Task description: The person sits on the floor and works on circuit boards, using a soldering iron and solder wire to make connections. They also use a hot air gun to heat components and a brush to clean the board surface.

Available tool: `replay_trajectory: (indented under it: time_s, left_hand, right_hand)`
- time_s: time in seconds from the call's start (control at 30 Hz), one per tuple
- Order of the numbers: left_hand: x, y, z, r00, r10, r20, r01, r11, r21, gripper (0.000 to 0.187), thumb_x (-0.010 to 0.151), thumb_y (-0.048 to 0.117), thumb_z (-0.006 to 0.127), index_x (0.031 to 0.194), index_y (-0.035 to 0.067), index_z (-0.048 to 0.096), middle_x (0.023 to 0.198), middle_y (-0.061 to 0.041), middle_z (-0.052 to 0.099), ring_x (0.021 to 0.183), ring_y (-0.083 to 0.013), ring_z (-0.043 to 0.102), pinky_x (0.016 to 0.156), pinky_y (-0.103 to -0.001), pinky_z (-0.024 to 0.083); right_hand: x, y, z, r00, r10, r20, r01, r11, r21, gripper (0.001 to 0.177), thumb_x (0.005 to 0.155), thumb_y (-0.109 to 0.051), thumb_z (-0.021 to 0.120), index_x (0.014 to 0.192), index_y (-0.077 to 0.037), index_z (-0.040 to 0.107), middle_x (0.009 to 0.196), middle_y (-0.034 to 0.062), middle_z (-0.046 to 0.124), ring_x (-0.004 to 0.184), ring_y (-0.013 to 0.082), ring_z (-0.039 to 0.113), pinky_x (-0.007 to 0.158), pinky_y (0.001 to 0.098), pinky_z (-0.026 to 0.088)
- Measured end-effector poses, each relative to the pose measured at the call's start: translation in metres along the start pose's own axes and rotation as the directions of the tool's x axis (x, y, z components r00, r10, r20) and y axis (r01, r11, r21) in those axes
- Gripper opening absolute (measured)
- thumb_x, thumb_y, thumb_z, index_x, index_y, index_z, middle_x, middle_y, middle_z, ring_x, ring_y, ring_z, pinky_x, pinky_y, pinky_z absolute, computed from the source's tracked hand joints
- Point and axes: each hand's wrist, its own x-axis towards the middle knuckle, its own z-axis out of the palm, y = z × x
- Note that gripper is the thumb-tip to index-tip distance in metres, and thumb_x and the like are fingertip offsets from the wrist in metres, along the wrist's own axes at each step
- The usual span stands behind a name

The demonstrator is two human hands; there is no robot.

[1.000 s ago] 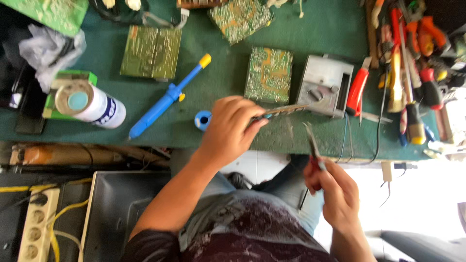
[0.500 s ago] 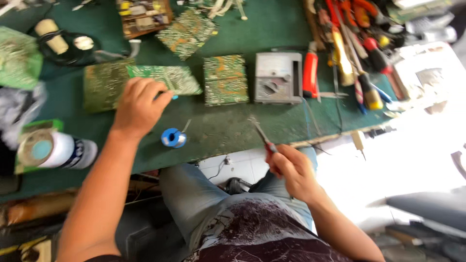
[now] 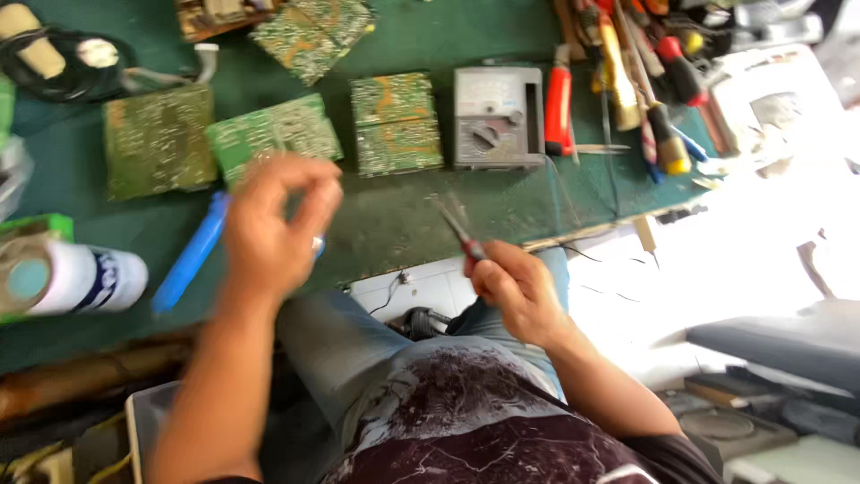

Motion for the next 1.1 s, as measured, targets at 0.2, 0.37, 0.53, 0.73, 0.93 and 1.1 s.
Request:
replay_trajectory:
  time_s: [0.2,0.37,0.53,0.73,0.93,1.1]
  left_hand:
    - [-0.017,0.065,0.085,0.921,-0.386,0.048,0.328,0.703,-0.631,0.038,0.094,-0.006,0.08,0.131,-0.007,0.071,0.113,-0.016,0.076,0.095,-0.0247,0.077,0.089,-0.036,0.065]
    - [-0.026,0.052,0.097,0.858,-0.506,0.088,0.442,0.639,-0.629,0.019,0.093,-0.007,0.081,0.11,-0.009,0.076,0.102,-0.02,0.079,0.08,-0.0222,0.077,0.079,-0.035,0.067]
    - [-0.038,0.037,0.109,0.791,-0.608,0.064,0.461,0.524,-0.716,0.013,0.095,-0.008,0.078,0.108,-0.007,0.073,0.1,-0.023,0.077,0.082,-0.0235,0.078,0.079,-0.038,0.069]
    - [-0.06,0.031,0.092,0.572,-0.795,0.203,0.491,0.133,-0.861,0.023,0.097,0.001,0.076,0.119,0.003,0.072,0.106,-0.016,0.076,0.092,-0.0228,0.074,0.083,-0.033,0.067]
    - [-0.09,0.03,0.104,0.604,-0.758,0.246,0.394,0.015,-0.919,0.018,0.097,0.007,0.076,0.115,0.007,0.076,0.101,-0.015,0.074,0.09,-0.0231,0.071,0.085,-0.031,0.063]
    - [-0.098,0.036,0.104,0.619,-0.73,0.289,0.376,-0.048,-0.925,0.016,0.098,0.009,0.076,0.114,0.009,0.077,0.092,-0.015,0.07,0.083,-0.0243,0.066,0.078,-0.031,0.059]
  right_hand:
    - [-0.001,0.001,-0.001,0.999,-0.02,0.037,0.019,0.999,0.038,0.027,0.102,-0.025,0.063,0.084,-0.007,0.072,0.066,0.0113,0.065,0.066,0.0255,0.063,0.065,0.0413,0.056]
    - [-0.008,0.008,-0.008,0.977,-0.197,0.086,0.188,0.977,0.103,0.027,0.109,-0.018,0.058,0.087,-0.007,0.071,0.074,0.0123,0.063,0.071,0.0282,0.064,0.068,0.0404,0.055]
    - [-0.002,-0.021,-0.025,0.968,-0.21,0.137,0.215,0.977,-0.018,0.028,0.109,-0.022,0.058,0.095,-0.005,0.074,0.087,0.0176,0.071,0.079,0.0383,0.071,0.075,0.0466,0.057]
    - [0.057,0.036,-0.136,0.918,-0.35,-0.185,0.144,0.73,-0.668,0.031,0.11,-0.029,0.053,0.115,-0.005,0.072,0.109,0.0134,0.075,0.1,0.0318,0.072,0.083,0.0456,0.057]
    - [0.147,0.047,-0.242,0.911,-0.141,-0.388,-0.297,0.429,-0.853,0.039,0.114,-0.027,0.058,0.089,0.001,0.065,0.106,0.0194,0.064,0.086,0.0319,0.055,0.074,0.0481,0.046]
    - [0.17,0.059,-0.27,0.949,-0.171,-0.265,-0.205,0.303,-0.931,0.041,0.111,-0.041,0.079,0.1,-0.003,0.067,0.12,0.0203,0.065,0.097,0.037,0.06,0.086,0.0522,0.049]
